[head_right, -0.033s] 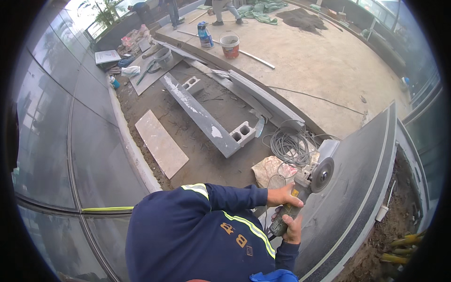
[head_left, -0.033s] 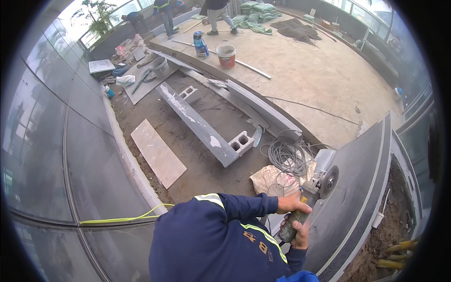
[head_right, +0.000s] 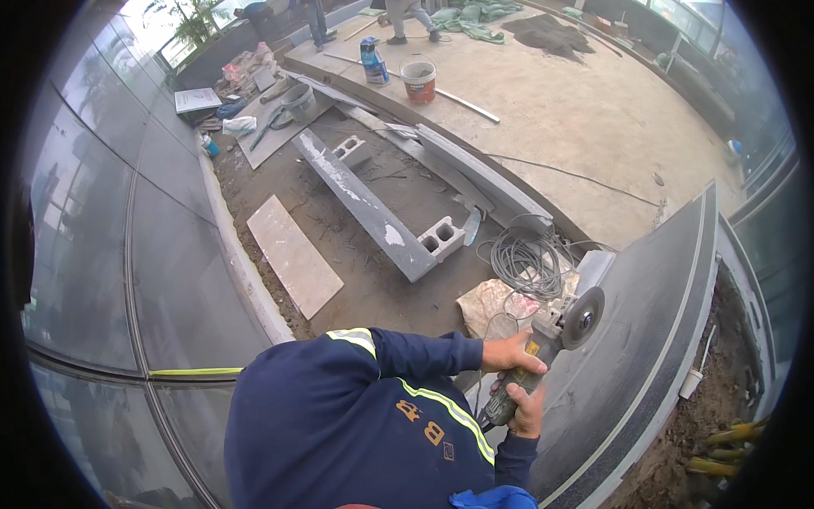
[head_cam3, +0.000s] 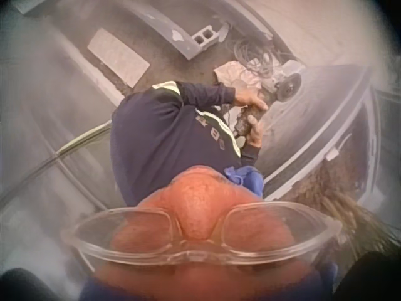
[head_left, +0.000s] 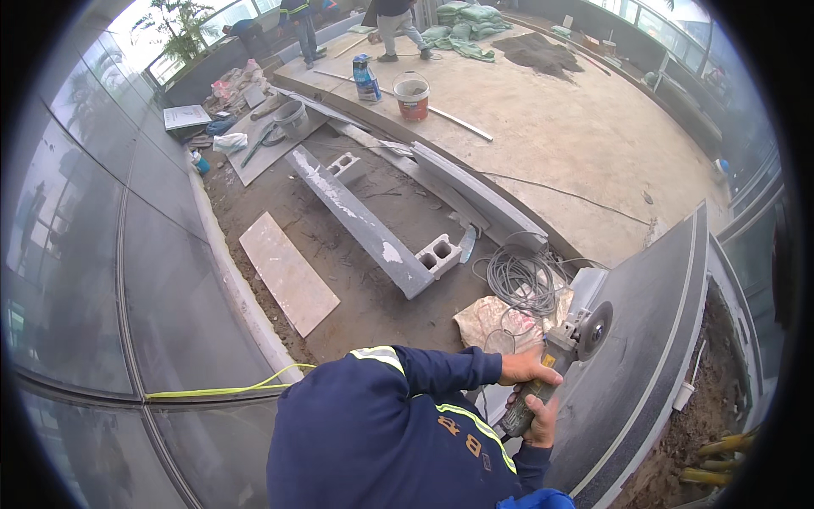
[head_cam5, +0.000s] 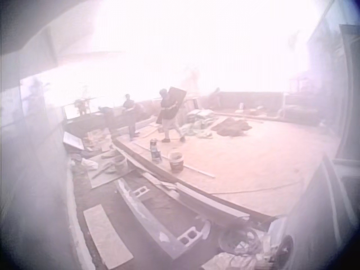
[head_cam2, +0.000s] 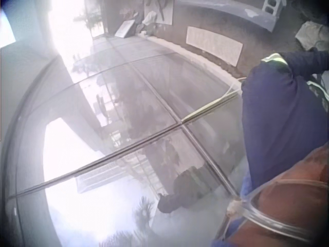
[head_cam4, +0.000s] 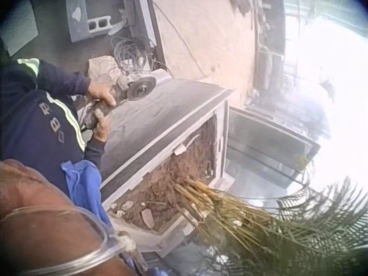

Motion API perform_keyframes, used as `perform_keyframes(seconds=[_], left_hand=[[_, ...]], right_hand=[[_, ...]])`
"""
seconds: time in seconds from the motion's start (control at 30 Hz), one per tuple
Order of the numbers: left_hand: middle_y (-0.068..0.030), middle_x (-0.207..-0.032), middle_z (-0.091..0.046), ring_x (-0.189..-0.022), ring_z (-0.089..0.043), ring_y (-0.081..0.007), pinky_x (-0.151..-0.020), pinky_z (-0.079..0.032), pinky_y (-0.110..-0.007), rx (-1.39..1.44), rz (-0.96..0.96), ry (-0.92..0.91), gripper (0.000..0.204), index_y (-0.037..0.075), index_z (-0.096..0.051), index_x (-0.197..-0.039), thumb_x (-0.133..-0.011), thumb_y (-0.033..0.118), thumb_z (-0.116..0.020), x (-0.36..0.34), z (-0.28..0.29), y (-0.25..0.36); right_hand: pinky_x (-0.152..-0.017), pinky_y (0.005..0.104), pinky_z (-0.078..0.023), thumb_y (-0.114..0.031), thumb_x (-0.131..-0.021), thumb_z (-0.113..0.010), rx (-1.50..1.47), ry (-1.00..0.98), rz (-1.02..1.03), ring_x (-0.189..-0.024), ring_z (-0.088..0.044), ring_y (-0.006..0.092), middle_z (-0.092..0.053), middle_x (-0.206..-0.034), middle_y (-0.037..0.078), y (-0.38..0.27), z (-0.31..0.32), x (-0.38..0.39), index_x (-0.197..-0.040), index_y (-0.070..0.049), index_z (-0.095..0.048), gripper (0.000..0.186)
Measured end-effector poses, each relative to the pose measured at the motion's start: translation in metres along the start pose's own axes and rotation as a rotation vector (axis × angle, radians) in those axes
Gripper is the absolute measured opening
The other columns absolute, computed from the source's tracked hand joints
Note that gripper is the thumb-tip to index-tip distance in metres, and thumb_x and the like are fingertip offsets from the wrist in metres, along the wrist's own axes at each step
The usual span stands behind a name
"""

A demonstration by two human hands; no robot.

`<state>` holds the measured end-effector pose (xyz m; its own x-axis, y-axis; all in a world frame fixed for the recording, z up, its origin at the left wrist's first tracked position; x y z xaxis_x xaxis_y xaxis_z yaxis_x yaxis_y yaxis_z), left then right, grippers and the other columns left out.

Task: The person uses an angle grinder to smooth the edge of a curved stone structure. The person holds the tool with both hands and moves it along the stone edge, generating dust. The person briefly pauses to point toward another area before resuming the grinding.

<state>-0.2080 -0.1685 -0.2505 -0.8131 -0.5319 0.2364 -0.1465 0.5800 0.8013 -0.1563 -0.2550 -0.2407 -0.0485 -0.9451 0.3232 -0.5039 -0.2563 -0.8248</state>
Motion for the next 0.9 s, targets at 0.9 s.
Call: perform_keyframes(seconds=[0.9], left_hand=[[-0.0043,-0.112,-0.057,-0.105,-0.057,-0.013,-0.087,-0.05,-0.029,0.06,-0.03,-0.044,0.061,0.005,-0.053,-0.135,-0.097,0.046,-0.075,0.086,0.129,0.05]], right_hand=[[-0.064,0.0346,-0.06,-0.009,-0.082,-0.069,0.142,0.08,0.097,-0.068,-0.068,0.0225,-0.066,-0.087,0.012,0.027,-0.148,-0.071,-0.116,0.005,-0.06,0.038]])
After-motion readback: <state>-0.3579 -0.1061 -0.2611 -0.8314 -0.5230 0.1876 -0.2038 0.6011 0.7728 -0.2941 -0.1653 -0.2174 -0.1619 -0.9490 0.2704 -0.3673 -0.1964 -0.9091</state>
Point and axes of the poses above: each hand's wrist, its own x-axis away from the middle knuckle, its own z-axis out of the back of the hand, y = z × x, the point moved 9 cm from there along -x, towards the middle knuckle
